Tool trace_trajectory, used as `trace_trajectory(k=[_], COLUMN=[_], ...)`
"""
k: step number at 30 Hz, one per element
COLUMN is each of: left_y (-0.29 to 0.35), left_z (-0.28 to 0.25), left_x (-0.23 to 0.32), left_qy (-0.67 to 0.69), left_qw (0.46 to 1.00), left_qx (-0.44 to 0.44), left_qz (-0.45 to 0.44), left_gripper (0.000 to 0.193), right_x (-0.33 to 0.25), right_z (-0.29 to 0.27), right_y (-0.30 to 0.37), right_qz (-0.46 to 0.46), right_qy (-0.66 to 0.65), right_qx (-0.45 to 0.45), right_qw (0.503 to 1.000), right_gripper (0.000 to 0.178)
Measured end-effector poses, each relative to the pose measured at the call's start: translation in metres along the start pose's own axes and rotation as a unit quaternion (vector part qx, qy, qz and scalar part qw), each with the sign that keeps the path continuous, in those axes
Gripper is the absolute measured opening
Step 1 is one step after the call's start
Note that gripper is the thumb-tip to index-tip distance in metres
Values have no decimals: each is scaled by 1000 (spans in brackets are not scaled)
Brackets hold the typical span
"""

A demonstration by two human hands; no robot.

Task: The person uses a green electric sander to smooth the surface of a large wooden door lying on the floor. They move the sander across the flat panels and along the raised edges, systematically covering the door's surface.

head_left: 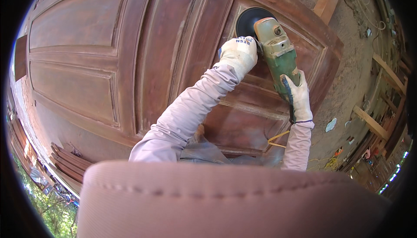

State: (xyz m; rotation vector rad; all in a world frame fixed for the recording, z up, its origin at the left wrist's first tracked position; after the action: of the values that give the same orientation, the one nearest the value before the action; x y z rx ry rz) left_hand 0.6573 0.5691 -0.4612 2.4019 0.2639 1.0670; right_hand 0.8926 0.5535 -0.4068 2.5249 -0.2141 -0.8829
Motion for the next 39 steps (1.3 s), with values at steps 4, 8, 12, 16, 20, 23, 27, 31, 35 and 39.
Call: trace_trajectory(k=[4,8,12,16,20,23,27,31,35,39], left_y=[0,-4,-8,-10,-13,-16,-20,-28,-13,-4], left_z=[-9,-17,-10,-4,4,17,32,52,36,9], left_x=[-1,-4,-3,-1,15,28,55,73,53,2], left_qy=[6,16,3,17,7,4,5,-57,14,11], left_qw=[999,999,999,999,996,993,991,986,993,998], left_qx=[-21,-11,-27,-38,-85,-111,-133,-147,-111,-65], left_qz=[-38,-27,-34,-31,-37,-33,5,53,34,-21], left_gripper=[26,26,25,24,24,26,24,22,25,24], right_x=[-12,-8,-9,-5,11,30,58,72,62,16], right_z=[-1,1,-2,-3,-10,-16,-25,-22,-18,10], right_y=[-3,-13,-11,-10,-3,3,17,29,32,13], right_qz=[13,-8,16,21,26,34,74,88,74,15], right_qy=[10,23,31,13,-5,-44,-99,-159,-103,-14], right_qx=[-9,3,-8,-2,15,24,45,48,50,-1], right_qw=[1000,1000,999,1000,1000,998,991,982,991,1000], right_gripper=[52,53,52,51,48,45,42,41,44,40])
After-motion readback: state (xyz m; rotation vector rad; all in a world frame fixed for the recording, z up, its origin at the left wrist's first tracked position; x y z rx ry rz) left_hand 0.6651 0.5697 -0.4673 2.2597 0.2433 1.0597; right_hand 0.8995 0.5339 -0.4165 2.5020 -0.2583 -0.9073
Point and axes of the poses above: each hand's wrist, its own y-axis away from the middle knuckle, its own z-axis out of the palm, x = y × z, the point moved 9 cm from there along -y, towards the middle knuckle, and after that the axes turned 8 degrees about y, right-handed, at the moved point
